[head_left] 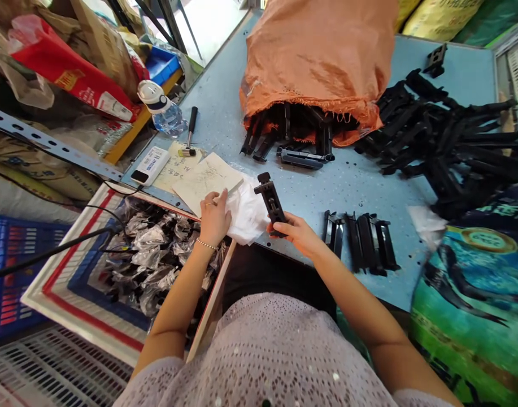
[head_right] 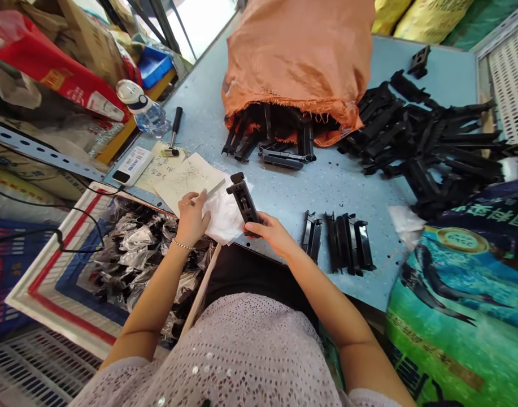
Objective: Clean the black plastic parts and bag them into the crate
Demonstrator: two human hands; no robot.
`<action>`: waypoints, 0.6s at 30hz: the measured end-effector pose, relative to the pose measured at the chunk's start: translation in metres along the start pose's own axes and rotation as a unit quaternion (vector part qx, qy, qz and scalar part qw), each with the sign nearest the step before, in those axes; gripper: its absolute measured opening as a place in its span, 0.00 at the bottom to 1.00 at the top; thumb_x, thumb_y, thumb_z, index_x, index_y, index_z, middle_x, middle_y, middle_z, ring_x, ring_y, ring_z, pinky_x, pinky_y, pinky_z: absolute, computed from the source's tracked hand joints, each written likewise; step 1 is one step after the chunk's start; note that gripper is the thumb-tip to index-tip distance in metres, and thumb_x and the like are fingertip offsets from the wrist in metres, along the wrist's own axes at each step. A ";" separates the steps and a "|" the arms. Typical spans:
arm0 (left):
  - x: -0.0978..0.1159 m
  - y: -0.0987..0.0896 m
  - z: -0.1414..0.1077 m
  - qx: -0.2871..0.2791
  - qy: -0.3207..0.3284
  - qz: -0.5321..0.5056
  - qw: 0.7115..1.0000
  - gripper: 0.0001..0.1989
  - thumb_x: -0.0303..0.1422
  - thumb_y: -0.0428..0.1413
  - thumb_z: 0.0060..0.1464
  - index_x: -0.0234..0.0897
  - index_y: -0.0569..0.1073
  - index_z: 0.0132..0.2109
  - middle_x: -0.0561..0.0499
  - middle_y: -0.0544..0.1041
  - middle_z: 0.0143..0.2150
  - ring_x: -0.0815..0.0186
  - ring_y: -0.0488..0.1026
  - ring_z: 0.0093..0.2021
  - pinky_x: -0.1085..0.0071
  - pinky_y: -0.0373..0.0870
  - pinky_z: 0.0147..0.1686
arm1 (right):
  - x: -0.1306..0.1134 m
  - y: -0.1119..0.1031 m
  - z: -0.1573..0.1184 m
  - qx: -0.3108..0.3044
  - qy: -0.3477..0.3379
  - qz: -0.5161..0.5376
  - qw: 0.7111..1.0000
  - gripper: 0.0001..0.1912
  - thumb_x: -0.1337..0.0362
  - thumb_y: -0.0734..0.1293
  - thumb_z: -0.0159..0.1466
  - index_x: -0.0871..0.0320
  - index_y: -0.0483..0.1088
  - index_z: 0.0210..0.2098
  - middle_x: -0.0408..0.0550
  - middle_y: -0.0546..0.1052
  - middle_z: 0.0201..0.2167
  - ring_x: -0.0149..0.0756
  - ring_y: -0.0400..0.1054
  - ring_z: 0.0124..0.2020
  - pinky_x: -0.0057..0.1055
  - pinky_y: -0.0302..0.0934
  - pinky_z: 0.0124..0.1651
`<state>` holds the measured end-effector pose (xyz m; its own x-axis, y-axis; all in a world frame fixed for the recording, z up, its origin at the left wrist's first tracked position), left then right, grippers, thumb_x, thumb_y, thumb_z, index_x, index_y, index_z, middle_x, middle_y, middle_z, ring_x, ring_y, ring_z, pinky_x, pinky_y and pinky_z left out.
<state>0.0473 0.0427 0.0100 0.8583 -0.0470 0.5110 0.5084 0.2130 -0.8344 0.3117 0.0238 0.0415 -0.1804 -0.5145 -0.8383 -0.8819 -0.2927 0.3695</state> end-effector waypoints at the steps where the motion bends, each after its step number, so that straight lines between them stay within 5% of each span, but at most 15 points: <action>1: 0.001 -0.005 0.004 -0.010 0.012 0.002 1.000 0.15 0.30 0.58 0.55 0.36 0.78 0.50 0.35 0.71 0.57 0.47 0.66 0.57 0.47 0.62 0.61 | 0.001 0.001 0.001 0.001 0.005 0.011 1.000 0.18 0.53 0.79 0.54 0.57 0.77 0.37 0.46 0.79 0.33 0.35 0.73 0.35 0.35 0.69 0.42; 3: 0.007 -0.014 0.013 -0.029 0.013 -0.057 0.998 0.04 0.32 0.58 0.56 0.38 0.78 0.36 0.39 0.75 0.49 0.50 0.68 0.54 0.51 0.64 0.57 | 0.004 0.004 0.004 0.000 0.014 0.033 0.999 0.18 0.54 0.79 0.53 0.57 0.78 0.38 0.47 0.80 0.36 0.35 0.74 0.36 0.35 0.70 0.41; 5: 0.014 -0.021 0.021 -0.057 -0.033 -0.189 0.980 0.10 0.37 0.60 0.57 0.38 0.75 0.30 0.45 0.76 0.38 0.58 0.71 0.42 0.61 0.68 0.46 | 0.007 0.009 0.008 -0.022 0.025 0.069 0.997 0.20 0.54 0.79 0.54 0.57 0.79 0.41 0.49 0.81 0.41 0.36 0.75 0.37 0.34 0.72 0.41; 8: 0.026 -0.020 0.024 -0.113 -0.159 -0.371 0.908 0.20 0.49 0.62 0.53 0.37 0.71 0.28 0.54 0.67 0.23 0.69 0.61 0.25 0.71 0.59 0.27 | 0.013 0.022 0.017 -0.094 0.043 0.155 0.982 0.24 0.53 0.78 0.57 0.58 0.78 0.48 0.52 0.81 0.45 0.36 0.77 0.38 0.35 0.75 0.42; 11: 0.038 -0.006 0.016 -0.113 -0.217 -0.443 0.862 0.26 0.53 0.67 0.44 0.36 0.68 0.24 0.58 0.62 0.20 0.73 0.55 0.22 0.73 0.52 0.23 | 0.022 0.032 0.028 -0.125 0.050 0.228 0.964 0.23 0.55 0.77 0.58 0.58 0.76 0.50 0.51 0.82 0.44 0.36 0.78 0.36 0.37 0.76 0.44; 18: 0.032 0.021 -0.002 -0.051 -0.250 -0.549 0.796 0.30 0.56 0.67 0.42 0.38 0.62 0.23 0.59 0.61 0.19 0.75 0.57 0.20 0.75 0.56 0.22 | 0.034 0.014 0.032 0.001 0.044 0.257 0.965 0.17 0.58 0.77 0.58 0.61 0.79 0.43 0.50 0.83 0.39 0.31 0.74 0.29 0.28 0.74 0.31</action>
<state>0.0860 0.0439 0.0082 -0.2291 0.2496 0.9408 0.9576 0.2311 0.1719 0.2790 0.0280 0.0049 -0.5572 -0.6579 -0.5066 -0.6858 0.0206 0.7275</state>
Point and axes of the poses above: each hand's wrist, its own z-axis towards the middle knuckle, its own y-axis out of the palm, x = y × z, the point moved 1 cm from there along z, towards the middle knuckle
